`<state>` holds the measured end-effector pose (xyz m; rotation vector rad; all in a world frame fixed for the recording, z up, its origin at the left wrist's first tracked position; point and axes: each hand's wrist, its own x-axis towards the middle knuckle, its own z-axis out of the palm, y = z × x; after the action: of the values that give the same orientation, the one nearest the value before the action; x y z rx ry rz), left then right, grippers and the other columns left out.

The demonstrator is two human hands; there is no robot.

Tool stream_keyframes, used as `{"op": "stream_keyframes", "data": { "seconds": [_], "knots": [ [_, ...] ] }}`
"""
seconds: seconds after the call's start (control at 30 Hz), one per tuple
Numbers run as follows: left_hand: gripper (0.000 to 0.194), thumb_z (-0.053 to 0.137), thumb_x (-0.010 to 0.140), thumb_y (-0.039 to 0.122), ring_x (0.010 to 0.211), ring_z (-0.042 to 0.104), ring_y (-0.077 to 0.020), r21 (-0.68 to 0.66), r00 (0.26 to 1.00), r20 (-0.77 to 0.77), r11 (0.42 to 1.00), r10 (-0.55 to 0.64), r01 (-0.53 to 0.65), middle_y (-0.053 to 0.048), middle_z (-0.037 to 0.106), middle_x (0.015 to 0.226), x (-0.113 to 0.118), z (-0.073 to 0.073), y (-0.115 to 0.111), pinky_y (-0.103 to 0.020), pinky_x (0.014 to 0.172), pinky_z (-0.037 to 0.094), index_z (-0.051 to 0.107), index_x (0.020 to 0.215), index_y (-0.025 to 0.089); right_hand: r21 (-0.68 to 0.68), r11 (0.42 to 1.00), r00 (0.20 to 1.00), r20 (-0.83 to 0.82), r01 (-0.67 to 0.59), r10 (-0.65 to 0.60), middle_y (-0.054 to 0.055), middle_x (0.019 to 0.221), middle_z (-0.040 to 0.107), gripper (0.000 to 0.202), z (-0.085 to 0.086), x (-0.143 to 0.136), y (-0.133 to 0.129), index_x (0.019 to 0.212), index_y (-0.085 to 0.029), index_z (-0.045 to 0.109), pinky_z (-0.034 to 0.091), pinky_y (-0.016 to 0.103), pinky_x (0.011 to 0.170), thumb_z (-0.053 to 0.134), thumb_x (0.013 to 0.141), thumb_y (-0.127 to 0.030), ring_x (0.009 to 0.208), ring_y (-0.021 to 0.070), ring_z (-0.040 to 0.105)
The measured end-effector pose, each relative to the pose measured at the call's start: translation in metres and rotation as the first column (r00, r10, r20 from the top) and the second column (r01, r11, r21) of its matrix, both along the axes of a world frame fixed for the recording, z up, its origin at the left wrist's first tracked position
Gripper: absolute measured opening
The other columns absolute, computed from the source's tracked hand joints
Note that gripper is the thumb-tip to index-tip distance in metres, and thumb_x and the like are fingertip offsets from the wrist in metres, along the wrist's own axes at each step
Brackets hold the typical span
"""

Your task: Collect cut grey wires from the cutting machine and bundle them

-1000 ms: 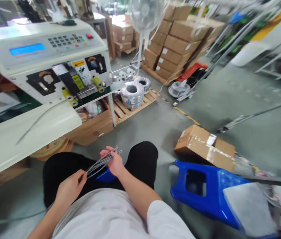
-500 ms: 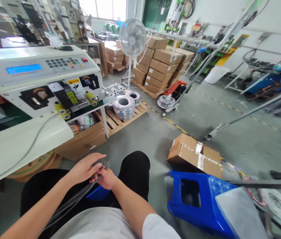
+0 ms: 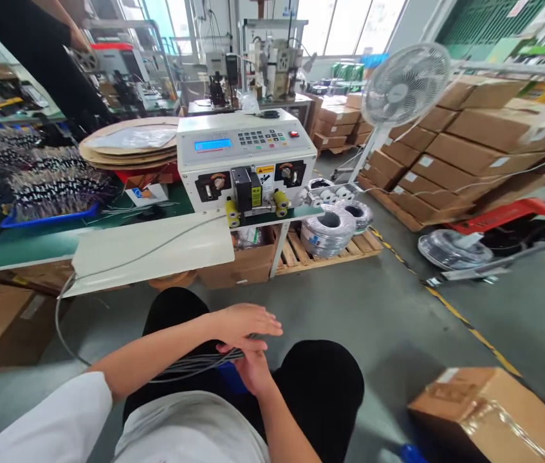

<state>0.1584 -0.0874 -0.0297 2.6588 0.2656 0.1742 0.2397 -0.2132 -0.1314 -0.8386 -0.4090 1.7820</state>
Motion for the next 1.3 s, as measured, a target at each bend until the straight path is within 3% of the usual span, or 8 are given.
{"op": "stream_keyframes", "data": {
  "seconds": [0.1, 0.23, 0.37, 0.63, 0.87, 1.03, 1.17, 1.3],
  "knots": [
    [0.038, 0.045, 0.096, 0.034, 0.121, 0.056, -0.0192, 0.105, 0.940, 0.256, 0.960, 0.225, -0.259, -0.003, 0.066, 0.127, -0.045, 0.033, 0.026, -0.038, 0.109, 0.039, 0.057, 0.131, 0.026, -0.082, 0.992, 0.994, -0.045, 0.100, -0.104, 0.008, 0.087, 0.076, 0.033, -0.004, -0.004, 0.005, 0.094, -0.022, 0.074, 0.050, 0.042, 0.084, 0.070, 0.079, -0.051, 0.093, 0.0280, 0.069],
    [0.034, 0.042, 0.096, 0.033, 0.108, 0.057, -0.0255, 0.264, 0.609, 0.396, 0.550, 0.687, -0.792, -0.010, 0.066, 0.110, -0.105, 0.064, 0.079, -0.044, 0.100, 0.045, 0.062, 0.120, 0.021, -0.168, 0.973, 0.981, -0.084, 0.158, -0.173, 0.012, 0.092, 0.078, 0.043, -0.012, -0.008, 0.012, 0.105, -0.016, 0.070, 0.050, 0.042, 0.090, 0.073, 0.078, -0.049, 0.092, 0.0265, 0.072],
    [0.049, 0.054, 0.089, 0.041, 0.118, 0.049, -0.0333, 0.427, 0.453, 0.292, 0.309, 0.842, -0.850, -0.016, 0.056, 0.122, -0.136, 0.064, 0.123, -0.046, 0.100, 0.043, 0.052, 0.132, 0.017, -0.185, 0.968, 0.977, -0.102, 0.168, -0.188, 0.012, 0.094, 0.078, 0.045, -0.019, -0.009, 0.015, 0.106, -0.015, 0.070, 0.048, 0.044, 0.097, 0.074, 0.077, -0.048, 0.097, 0.0269, 0.072],
    [0.055, 0.053, 0.088, 0.049, 0.120, 0.053, -0.0280, 0.296, 0.485, 0.102, 0.438, 0.869, -0.849, -0.011, 0.058, 0.128, -0.147, 0.050, 0.149, -0.039, 0.099, 0.043, 0.047, 0.134, 0.019, -0.171, 0.969, 0.974, -0.108, 0.178, -0.198, 0.011, 0.097, 0.077, 0.046, -0.027, -0.009, 0.012, 0.108, -0.016, 0.069, 0.050, 0.041, 0.094, 0.075, 0.076, -0.049, 0.095, 0.0244, 0.072],
    [0.034, 0.040, 0.096, 0.046, 0.082, 0.065, -0.0210, 0.234, 0.439, 0.048, 0.417, 0.897, -0.878, -0.003, 0.070, 0.087, -0.162, 0.062, 0.134, -0.029, 0.066, 0.042, 0.058, 0.112, 0.023, -0.164, 0.971, 0.979, -0.076, 0.176, -0.190, 0.009, 0.097, 0.077, 0.045, -0.029, -0.007, 0.012, 0.109, -0.019, 0.069, 0.052, 0.037, 0.085, 0.075, 0.077, -0.049, 0.090, 0.0226, 0.072],
    [0.040, 0.029, 0.100, 0.048, 0.084, 0.066, -0.0191, 0.246, 0.550, 0.004, 0.532, 0.835, -0.810, -0.003, 0.071, 0.089, -0.166, 0.051, 0.043, -0.028, 0.067, 0.042, 0.060, 0.107, 0.024, -0.151, 0.967, 0.978, -0.019, 0.204, -0.209, 0.011, 0.097, 0.077, 0.046, -0.014, -0.013, 0.013, 0.109, -0.018, 0.069, 0.051, 0.040, 0.085, 0.073, 0.077, -0.052, 0.088, 0.0246, 0.072],
    [0.039, 0.030, 0.102, 0.041, 0.087, 0.066, -0.0171, 0.196, 0.714, -0.109, 0.719, 0.691, -0.666, -0.004, 0.071, 0.095, -0.139, 0.006, -0.053, -0.027, 0.072, 0.046, 0.063, 0.111, 0.023, -0.118, 0.978, 0.981, -0.072, 0.173, -0.183, 0.014, 0.108, 0.075, 0.047, 0.002, -0.018, 0.012, 0.111, -0.016, 0.068, 0.048, 0.044, 0.092, 0.073, 0.077, -0.048, 0.096, 0.0275, 0.071],
    [0.043, 0.029, 0.101, 0.042, 0.076, 0.063, -0.0146, 0.099, 0.714, -0.228, 0.745, 0.662, -0.660, -0.005, 0.065, 0.094, -0.119, -0.035, -0.101, -0.026, 0.064, 0.046, 0.063, 0.123, 0.026, -0.075, 0.976, 0.971, -0.112, 0.204, -0.211, 0.012, 0.122, 0.070, 0.044, 0.003, -0.022, 0.008, 0.117, -0.018, 0.066, 0.044, 0.044, 0.100, 0.067, 0.082, -0.043, 0.114, 0.0280, 0.064]
  ]
}}
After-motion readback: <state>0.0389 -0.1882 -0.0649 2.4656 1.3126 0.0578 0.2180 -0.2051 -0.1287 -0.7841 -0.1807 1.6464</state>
